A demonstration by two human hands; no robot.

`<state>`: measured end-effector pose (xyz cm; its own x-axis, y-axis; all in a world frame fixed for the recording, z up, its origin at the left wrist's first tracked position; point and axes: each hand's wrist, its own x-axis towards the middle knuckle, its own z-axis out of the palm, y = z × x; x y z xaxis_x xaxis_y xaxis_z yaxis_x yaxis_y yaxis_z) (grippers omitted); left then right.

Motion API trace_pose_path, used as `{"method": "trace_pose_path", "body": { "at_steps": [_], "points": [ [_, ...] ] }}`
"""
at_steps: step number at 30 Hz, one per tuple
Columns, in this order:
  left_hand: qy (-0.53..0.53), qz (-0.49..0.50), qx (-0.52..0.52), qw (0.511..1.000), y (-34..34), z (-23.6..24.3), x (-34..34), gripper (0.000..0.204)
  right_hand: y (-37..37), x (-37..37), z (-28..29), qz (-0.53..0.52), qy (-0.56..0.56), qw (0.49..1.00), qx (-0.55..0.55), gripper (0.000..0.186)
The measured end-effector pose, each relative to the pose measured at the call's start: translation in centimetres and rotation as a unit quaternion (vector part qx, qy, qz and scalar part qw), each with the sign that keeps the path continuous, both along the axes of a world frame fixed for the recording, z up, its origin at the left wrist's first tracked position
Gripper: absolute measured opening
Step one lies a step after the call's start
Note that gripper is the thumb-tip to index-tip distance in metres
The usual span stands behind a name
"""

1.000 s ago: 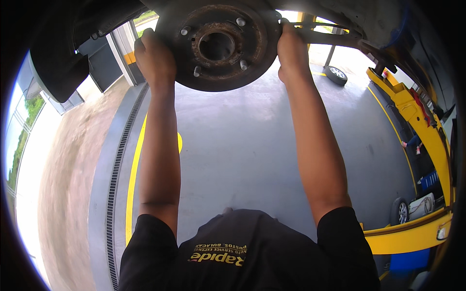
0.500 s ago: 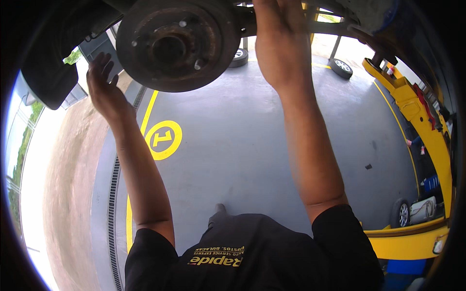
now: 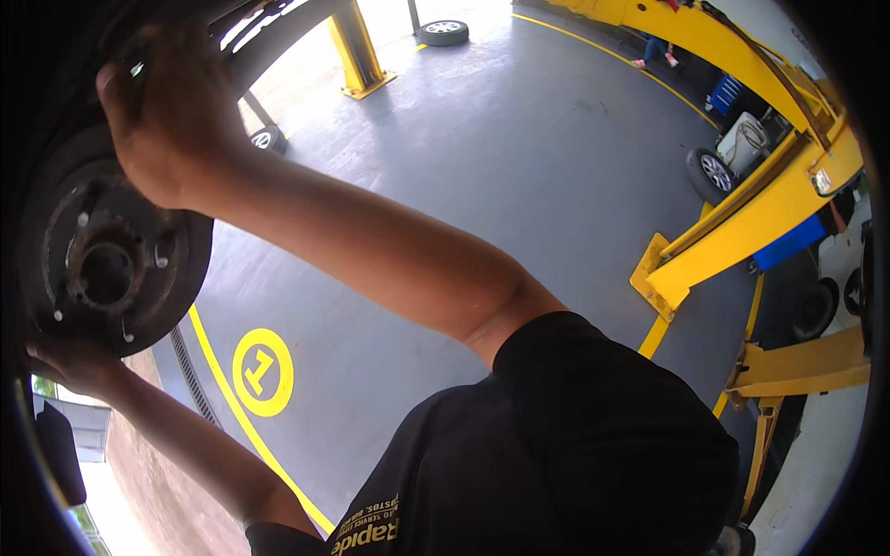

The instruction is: The person cleans the wheel hub with a sanding pad, then positions and taps a brake disc into place using a hammer. The person retrieves a small metal clip from a tool chest and inserts it into the hub. The brake disc remains mounted on the hub at the end of the clip.

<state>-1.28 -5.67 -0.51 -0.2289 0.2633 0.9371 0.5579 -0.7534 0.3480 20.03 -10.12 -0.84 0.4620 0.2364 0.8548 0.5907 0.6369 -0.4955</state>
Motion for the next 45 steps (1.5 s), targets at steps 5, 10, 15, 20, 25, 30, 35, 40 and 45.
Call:
{"method": "trace_pose_path", "body": {
  "at_steps": [5,10,15,20,25,30,35,40,45],
  "points": [
    [-0.047,-0.111,0.032,0.992,0.6,-1.7,0.0,0.055,-1.9,2.2,-1.6,-0.015,-0.057,0.993,0.099,0.041],
    [-0.044,-0.113,0.041,0.992,-4.0,-1.9,-0.2,0.056,3.3,3.0,-2.3,0.009,-0.017,0.998,0.059,0.052],
    [-0.075,-0.076,0.163,0.981,-9.0,0.0,1.3,0.057,2.2,2.9,-1.6,0.040,-0.007,0.999,0.017,0.063],
    [-0.089,-0.143,0.098,0.981,3.3,-3.5,-0.6,0.046,-6.0,-0.3,0.2,-0.003,-0.052,0.994,0.092,0.065],
    [-0.049,-0.166,0.050,0.984,2.6,-2.5,-0.9,0.051,-2.3,-0.2,1.6,-0.105,-0.059,0.986,0.119,0.061],
    [-0.063,-0.142,0.155,0.976,-9.6,0.7,1.4,0.063,4.3,2.7,-1.3,0.007,-0.008,0.998,0.060,0.061],
    [-0.121,-0.108,-0.075,0.984,-2.0,-0.3,1.7,0.054,2.5,2.6,-1.0,0.044,0.009,0.998,0.036,0.056],
    [-0.066,-0.192,0.049,0.978,2.7,-1.8,0.1,0.052,3.2,3.2,-2.8,0.002,-0.050,0.998,0.047,0.051],
    [-0.076,-0.190,-0.033,0.978,0.6,-1.6,0.2,0.049,1.3,2.8,-3.2,0.028,-0.014,0.999,-0.019,0.056]
  ]
}}
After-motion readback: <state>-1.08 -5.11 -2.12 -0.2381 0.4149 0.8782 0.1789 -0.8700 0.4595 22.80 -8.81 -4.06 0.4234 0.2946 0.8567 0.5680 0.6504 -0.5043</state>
